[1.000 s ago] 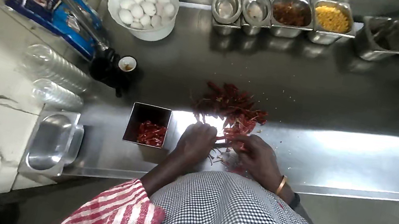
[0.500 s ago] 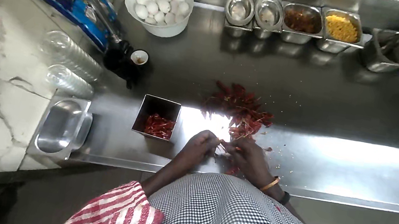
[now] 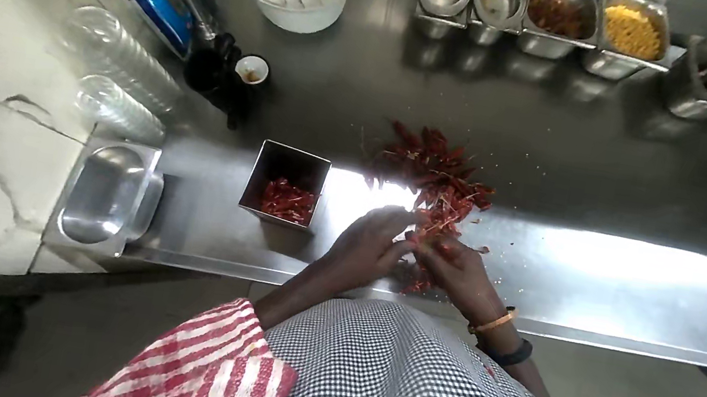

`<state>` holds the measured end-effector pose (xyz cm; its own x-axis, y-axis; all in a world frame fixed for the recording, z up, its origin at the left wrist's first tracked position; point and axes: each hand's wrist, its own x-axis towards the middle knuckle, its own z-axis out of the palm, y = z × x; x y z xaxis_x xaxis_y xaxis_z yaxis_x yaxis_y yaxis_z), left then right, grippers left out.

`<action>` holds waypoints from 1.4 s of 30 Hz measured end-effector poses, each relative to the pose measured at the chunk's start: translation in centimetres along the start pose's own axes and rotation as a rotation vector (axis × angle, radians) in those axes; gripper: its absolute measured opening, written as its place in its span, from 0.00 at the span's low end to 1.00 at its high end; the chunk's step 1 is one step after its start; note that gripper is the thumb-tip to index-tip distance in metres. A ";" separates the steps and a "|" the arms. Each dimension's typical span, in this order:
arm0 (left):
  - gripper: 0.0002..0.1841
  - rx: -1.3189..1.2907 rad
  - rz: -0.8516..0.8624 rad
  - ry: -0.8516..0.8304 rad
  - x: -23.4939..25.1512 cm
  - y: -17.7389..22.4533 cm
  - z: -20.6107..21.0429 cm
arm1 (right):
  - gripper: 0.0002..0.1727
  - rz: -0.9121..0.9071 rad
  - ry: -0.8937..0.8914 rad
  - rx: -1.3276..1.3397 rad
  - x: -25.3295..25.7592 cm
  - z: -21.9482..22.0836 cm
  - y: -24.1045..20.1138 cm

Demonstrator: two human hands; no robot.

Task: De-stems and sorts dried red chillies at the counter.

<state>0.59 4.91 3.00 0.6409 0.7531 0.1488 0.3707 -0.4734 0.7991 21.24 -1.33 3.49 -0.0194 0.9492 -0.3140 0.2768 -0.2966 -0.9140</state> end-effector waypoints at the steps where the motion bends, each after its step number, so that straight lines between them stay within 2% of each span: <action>1: 0.15 -0.069 -0.039 -0.030 0.1 -0.2 0.1 | 0.12 -0.025 -0.024 -0.084 -0.3 0.1 -0.3; 4: 0.08 -0.118 -0.136 -0.092 0.0 -0.9 -0.1 | 0.10 -0.022 -0.042 -0.408 -1.3 -0.1 -1.4; 6: 0.11 0.103 -0.064 -0.194 -0.4 -0.9 -0.2 | 0.10 -0.044 -0.053 -0.663 -1.5 0.1 -1.4; 8: 0.15 0.281 0.032 -0.359 -0.7 -0.6 0.0 | 0.09 -0.168 -0.078 -0.871 -1.7 0.7 -1.1; 11: 0.16 0.191 0.067 -0.499 -1.0 -0.4 -0.1 | 0.08 -0.277 -0.134 -1.020 -2.2 1.1 -1.5; 15: 0.17 -0.145 -0.012 -0.442 -1.5 -1.0 -0.6 | 0.08 -0.498 0.000 -0.965 -2.9 1.1 -0.6; 18: 0.15 -0.508 -0.172 -0.376 -1.8 -1.7 0.1 | 0.09 -0.589 0.162 -0.892 -2.6 1.8 0.6; 21: 0.12 -1.154 -0.396 -0.218 -2.4 -2.1 1.9 | 0.10 -0.563 0.258 -0.708 -2.1 2.2 1.5; 23: 0.13 -1.385 -0.438 -0.125 -2.5 -2.1 2.4 | 0.10 -0.406 0.288 -0.358 -1.8 2.6 2.0; 25: 0.14 -1.299 -0.410 -0.050 -2.2 -1.7 2.2 | 0.12 -0.079 0.278 0.213 -1.7 2.9 1.3; 27: 0.15 -0.993 -0.288 -0.012 -1.7 -1.3 1.7 | 0.13 0.200 0.228 0.659 -1.6 2.8 0.6; 30: 0.14 -0.466 0.016 -0.044 -0.8 -0.6 0.9 | 0.18 0.335 0.140 1.045 -0.7 2.8 1.0; 32: 0.15 -0.229 0.125 -0.052 -0.1 -0.4 1.2 | 0.19 0.360 0.040 1.157 -0.4 3.1 0.8; 35: 0.21 -0.201 0.041 -0.015 0.3 -0.1 1.2 | 0.20 0.282 -0.059 1.143 -0.3 3.2 0.8; 39: 0.14 -0.183 -0.092 0.137 -0.1 -1.0 0.3 | 0.26 0.263 -0.053 1.090 -0.8 2.5 0.1; 42: 0.11 0.016 0.022 0.151 -0.3 -0.7 -0.1 | 0.34 0.206 -0.055 1.104 -0.7 2.0 -0.3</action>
<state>0.12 5.03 2.46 0.5407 0.8023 0.2530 0.3695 -0.4967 0.7854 19.25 -2.11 3.51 -0.1219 0.8734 -0.4715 -0.7226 -0.4037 -0.5611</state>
